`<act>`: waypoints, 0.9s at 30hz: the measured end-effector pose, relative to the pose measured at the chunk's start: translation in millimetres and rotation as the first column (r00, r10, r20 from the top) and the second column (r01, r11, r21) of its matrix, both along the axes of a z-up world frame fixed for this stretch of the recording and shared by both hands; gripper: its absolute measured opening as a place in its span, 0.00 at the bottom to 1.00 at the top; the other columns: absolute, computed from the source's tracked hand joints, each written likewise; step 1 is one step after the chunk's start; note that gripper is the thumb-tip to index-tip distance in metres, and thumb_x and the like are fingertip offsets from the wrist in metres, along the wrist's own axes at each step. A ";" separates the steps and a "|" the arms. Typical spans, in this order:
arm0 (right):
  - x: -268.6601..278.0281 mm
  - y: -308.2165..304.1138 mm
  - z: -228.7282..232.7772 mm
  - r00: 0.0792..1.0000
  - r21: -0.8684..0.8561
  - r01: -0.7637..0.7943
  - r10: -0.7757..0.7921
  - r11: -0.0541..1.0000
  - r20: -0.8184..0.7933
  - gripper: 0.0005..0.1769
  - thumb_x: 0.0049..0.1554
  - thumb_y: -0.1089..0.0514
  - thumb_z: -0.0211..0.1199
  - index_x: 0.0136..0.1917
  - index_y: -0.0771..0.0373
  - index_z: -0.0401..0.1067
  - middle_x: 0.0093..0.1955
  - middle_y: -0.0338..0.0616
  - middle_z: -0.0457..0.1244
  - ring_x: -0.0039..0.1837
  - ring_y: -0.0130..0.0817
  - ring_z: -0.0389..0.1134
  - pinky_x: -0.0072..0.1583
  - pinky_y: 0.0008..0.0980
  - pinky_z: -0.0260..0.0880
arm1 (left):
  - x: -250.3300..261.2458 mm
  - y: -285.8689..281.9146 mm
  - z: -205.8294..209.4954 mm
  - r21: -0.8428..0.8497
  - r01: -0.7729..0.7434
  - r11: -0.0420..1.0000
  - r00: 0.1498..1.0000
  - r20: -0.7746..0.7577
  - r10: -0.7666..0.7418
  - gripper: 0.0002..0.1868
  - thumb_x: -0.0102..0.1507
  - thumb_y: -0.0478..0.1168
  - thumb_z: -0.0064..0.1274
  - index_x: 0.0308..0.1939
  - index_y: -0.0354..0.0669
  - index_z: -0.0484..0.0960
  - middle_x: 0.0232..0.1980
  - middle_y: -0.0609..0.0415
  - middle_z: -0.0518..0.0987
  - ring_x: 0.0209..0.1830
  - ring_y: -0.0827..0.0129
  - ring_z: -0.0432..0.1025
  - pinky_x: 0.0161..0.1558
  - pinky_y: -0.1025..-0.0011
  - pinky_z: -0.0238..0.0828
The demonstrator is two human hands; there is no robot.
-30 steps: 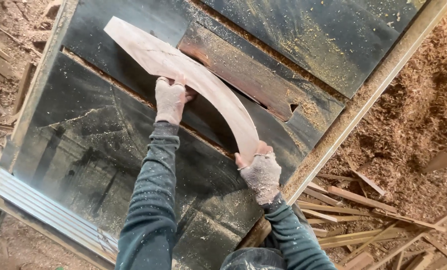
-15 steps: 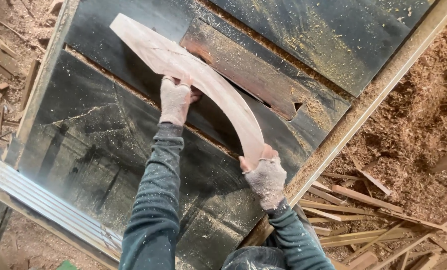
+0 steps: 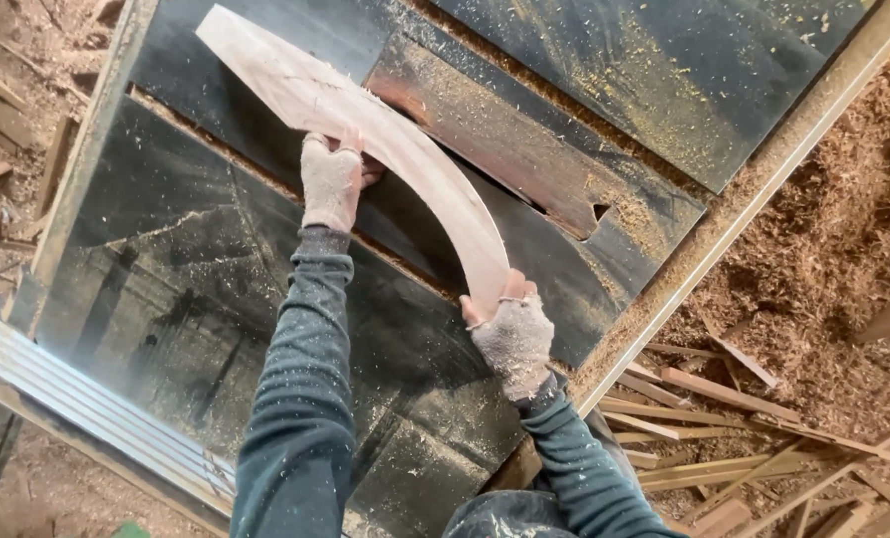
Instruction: The person repeatedly passes a curved wooden piece over a table saw blade to refine its edge. The operator holds the wood with both hands, guiding it along the blade in short strokes, then lifts and repositions it for additional passes.
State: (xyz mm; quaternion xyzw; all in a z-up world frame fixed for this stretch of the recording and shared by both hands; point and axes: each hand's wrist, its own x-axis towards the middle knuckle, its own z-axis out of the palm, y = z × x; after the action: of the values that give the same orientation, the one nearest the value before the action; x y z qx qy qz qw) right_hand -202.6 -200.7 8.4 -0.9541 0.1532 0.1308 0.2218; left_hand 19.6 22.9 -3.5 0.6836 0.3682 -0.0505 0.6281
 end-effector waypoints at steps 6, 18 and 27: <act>-30.0 -13.8 -4.7 0.996 -0.046 0.047 -0.043 0.998 0.072 0.46 0.47 0.23 0.66 0.64 0.58 0.65 0.46 0.50 0.63 0.43 0.57 0.74 0.42 0.60 0.77 | -18.7 -29.6 12.3 -0.003 0.007 1.000 1.000 -0.012 -0.007 0.17 0.66 0.44 0.54 0.46 0.35 0.68 0.35 0.42 0.74 0.27 0.47 0.82 0.27 0.61 0.88; 0.6 15.7 -8.4 0.993 -0.015 0.017 -0.015 1.000 0.114 0.46 0.48 0.24 0.65 0.64 0.59 0.64 0.45 0.48 0.64 0.44 0.54 0.74 0.42 0.58 0.78 | 8.2 8.0 5.0 -0.013 0.028 1.000 1.000 0.004 -0.028 0.16 0.67 0.45 0.52 0.47 0.36 0.67 0.35 0.41 0.75 0.30 0.47 0.83 0.31 0.58 0.90; -30.9 -1.4 -6.4 0.992 -0.038 0.058 -0.053 0.998 0.116 0.47 0.47 0.24 0.67 0.65 0.59 0.64 0.46 0.49 0.63 0.44 0.55 0.74 0.41 0.58 0.77 | -12.1 -22.7 15.7 0.013 0.061 0.998 0.998 -0.023 -0.061 0.16 0.66 0.45 0.55 0.44 0.36 0.69 0.34 0.39 0.78 0.27 0.50 0.83 0.28 0.64 0.89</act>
State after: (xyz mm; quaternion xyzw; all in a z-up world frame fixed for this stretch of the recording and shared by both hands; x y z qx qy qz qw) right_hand -233.6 -202.1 2.0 -0.9597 0.1693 0.0662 0.2141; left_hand 7.5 0.2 12.2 0.6983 0.3544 -0.0747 0.6174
